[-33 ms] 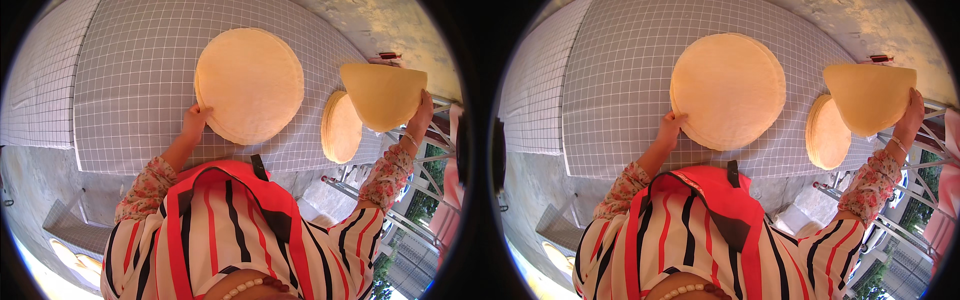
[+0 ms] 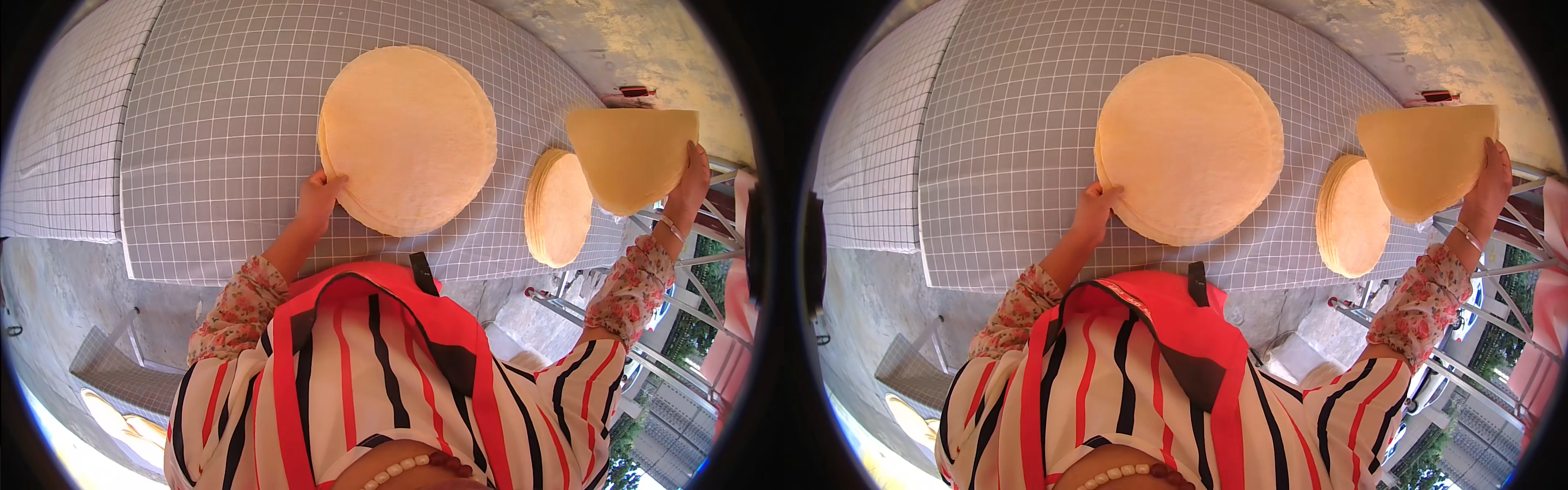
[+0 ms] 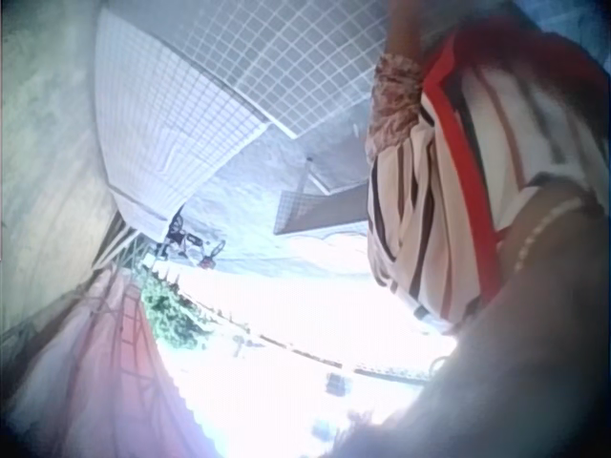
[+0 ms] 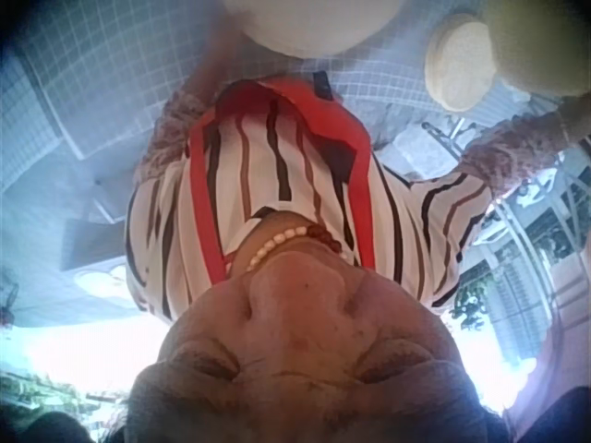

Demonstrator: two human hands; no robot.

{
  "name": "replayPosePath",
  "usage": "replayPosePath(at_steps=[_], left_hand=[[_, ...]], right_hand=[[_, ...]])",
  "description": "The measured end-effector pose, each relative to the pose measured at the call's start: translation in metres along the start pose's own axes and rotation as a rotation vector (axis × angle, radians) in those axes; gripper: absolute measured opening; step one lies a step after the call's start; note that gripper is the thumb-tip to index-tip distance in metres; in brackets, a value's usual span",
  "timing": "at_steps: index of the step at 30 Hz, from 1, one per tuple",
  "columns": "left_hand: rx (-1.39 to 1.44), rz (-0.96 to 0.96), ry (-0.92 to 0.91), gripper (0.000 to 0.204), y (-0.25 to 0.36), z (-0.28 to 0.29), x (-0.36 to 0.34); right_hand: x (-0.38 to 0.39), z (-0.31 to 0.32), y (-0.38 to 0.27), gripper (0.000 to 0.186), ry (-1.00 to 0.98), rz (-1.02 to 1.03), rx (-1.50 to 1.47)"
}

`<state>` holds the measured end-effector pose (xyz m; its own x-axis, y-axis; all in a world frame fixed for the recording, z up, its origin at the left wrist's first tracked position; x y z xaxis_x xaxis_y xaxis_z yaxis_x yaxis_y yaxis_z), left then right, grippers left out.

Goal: The person separates and stacks thin circular pieces of dough on a tiled table, moving them from one pile to another.

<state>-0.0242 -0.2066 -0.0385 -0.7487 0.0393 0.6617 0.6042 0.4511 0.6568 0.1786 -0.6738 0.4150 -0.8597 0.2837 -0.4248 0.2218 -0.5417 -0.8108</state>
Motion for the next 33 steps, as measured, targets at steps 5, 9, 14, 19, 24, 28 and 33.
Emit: replayPosePath(at_steps=[5, 9, 14, 19, 24, 28, 33], left_hand=[[0.037, -0.044, 0.038, 0.022, 0.002, 0.01, 0.008], [0.098, -0.065, 0.001, 0.015, 0.007, 0.0, 0.011], [0.074, -0.113, 0.022, 0.017, 0.004, -0.003, 0.006], [0.117, -0.094, 0.018, 0.019, 0.001, 0.001, 0.007], [0.145, -0.074, -0.065, 0.021, -0.004, -0.003, 0.003], [0.117, -0.021, -0.035, 0.023, -0.007, -0.005, 0.002], [0.132, -0.003, -0.016, 0.024, 0.001, -0.018, 0.007]], right_hand=[[0.115, -0.149, -0.007, 0.012, -0.413, 0.323, 0.185], [0.278, -0.283, 0.03, 0.021, -0.653, 0.763, 0.371], [0.393, -0.35, 0.104, 0.014, -0.832, 0.651, 0.4], [0.373, -0.333, 0.083, 0.011, -0.776, 0.638, 0.382], [0.224, -0.261, 0.111, 0.01, -0.676, 0.028, 0.226], [0.1, -0.194, 0.024, 0.008, -0.648, 0.24, 0.118], [0.149, -0.202, -0.088, 0.003, -0.661, 0.766, 0.58]])
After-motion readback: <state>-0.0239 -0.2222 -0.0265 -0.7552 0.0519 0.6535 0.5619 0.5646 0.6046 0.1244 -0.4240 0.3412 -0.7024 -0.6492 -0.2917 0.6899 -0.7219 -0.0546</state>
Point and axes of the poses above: each hand's wrist, its own x-axis away from the middle knuckle, its own z-axis out of the back of the hand, y = z × x, the point moved 2 cm from there along -x, towards the middle knuckle, and after that the axes turned 4 degrees about z, right-handed, at the moved point
